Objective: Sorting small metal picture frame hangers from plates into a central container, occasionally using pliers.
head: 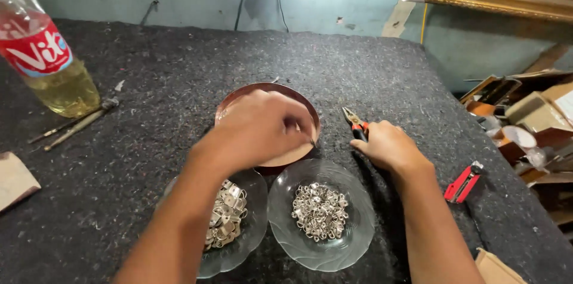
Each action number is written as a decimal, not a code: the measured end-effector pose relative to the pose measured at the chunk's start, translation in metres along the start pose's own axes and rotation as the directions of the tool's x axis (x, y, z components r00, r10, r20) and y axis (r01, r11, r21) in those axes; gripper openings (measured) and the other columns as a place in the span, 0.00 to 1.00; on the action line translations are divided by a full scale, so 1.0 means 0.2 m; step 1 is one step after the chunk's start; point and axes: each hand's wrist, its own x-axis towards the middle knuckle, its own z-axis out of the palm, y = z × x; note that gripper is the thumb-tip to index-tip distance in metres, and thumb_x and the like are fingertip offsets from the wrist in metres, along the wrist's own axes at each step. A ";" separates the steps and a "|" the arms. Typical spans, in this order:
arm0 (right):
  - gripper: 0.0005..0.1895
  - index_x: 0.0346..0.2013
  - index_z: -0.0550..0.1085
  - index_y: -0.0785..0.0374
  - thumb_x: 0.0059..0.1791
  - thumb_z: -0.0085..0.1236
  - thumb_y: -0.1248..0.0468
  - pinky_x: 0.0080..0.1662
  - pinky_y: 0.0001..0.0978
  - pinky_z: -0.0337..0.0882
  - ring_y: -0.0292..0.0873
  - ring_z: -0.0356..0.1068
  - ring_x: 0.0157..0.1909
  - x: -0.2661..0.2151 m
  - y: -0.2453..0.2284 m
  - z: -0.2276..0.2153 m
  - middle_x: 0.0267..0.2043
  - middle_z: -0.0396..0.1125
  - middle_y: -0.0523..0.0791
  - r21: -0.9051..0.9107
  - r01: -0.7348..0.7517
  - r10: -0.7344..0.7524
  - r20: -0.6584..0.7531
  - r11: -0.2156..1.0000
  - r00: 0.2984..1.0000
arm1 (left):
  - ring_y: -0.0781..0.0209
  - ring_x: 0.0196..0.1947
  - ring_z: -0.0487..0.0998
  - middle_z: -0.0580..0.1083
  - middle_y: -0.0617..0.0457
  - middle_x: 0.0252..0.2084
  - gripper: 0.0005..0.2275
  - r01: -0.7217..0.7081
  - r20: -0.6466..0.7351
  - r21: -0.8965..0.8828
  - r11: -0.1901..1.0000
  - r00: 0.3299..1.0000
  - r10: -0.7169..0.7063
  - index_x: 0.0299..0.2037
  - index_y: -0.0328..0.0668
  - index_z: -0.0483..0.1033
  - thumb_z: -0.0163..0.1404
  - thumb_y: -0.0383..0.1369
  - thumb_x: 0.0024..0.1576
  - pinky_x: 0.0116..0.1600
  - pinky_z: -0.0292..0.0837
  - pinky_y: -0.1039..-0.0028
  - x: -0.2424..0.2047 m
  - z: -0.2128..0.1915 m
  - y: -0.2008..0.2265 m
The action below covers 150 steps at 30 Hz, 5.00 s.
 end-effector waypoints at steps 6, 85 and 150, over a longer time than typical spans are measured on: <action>0.29 0.42 0.68 0.70 0.42 0.45 0.46 0.53 0.48 0.61 0.60 0.61 0.52 -0.09 -0.05 -0.08 0.46 0.62 0.58 0.024 0.028 -0.030 0.075 0.999 0.997 | 0.46 0.35 0.74 0.75 0.53 0.24 0.07 -0.060 0.118 0.091 0.994 0.992 0.050 0.23 0.56 0.77 0.45 0.37 0.41 0.41 0.69 0.63 0.05 0.16 0.05; 0.34 0.50 0.61 0.71 0.43 0.47 0.45 0.47 0.55 0.64 0.60 0.55 0.55 0.14 0.11 0.17 0.50 0.55 0.54 -0.019 0.028 -0.028 0.004 0.999 1.000 | 0.54 0.41 0.74 0.74 0.59 0.33 0.04 0.127 0.010 0.635 0.762 0.985 -0.173 0.30 0.65 0.75 0.50 0.40 0.46 0.46 0.69 0.67 0.53 0.23 -0.61; 0.10 0.31 0.65 0.69 0.41 0.56 0.68 0.22 0.25 0.66 0.39 0.62 0.28 -0.25 -0.26 -0.19 0.25 0.59 0.46 0.971 0.217 -0.098 -0.226 -0.100 0.969 | 0.55 0.28 0.78 0.72 0.40 0.28 0.10 -0.090 -0.178 -0.901 0.424 0.968 -0.174 0.31 0.27 0.68 0.54 0.24 0.42 0.34 0.77 0.74 0.13 0.15 -0.12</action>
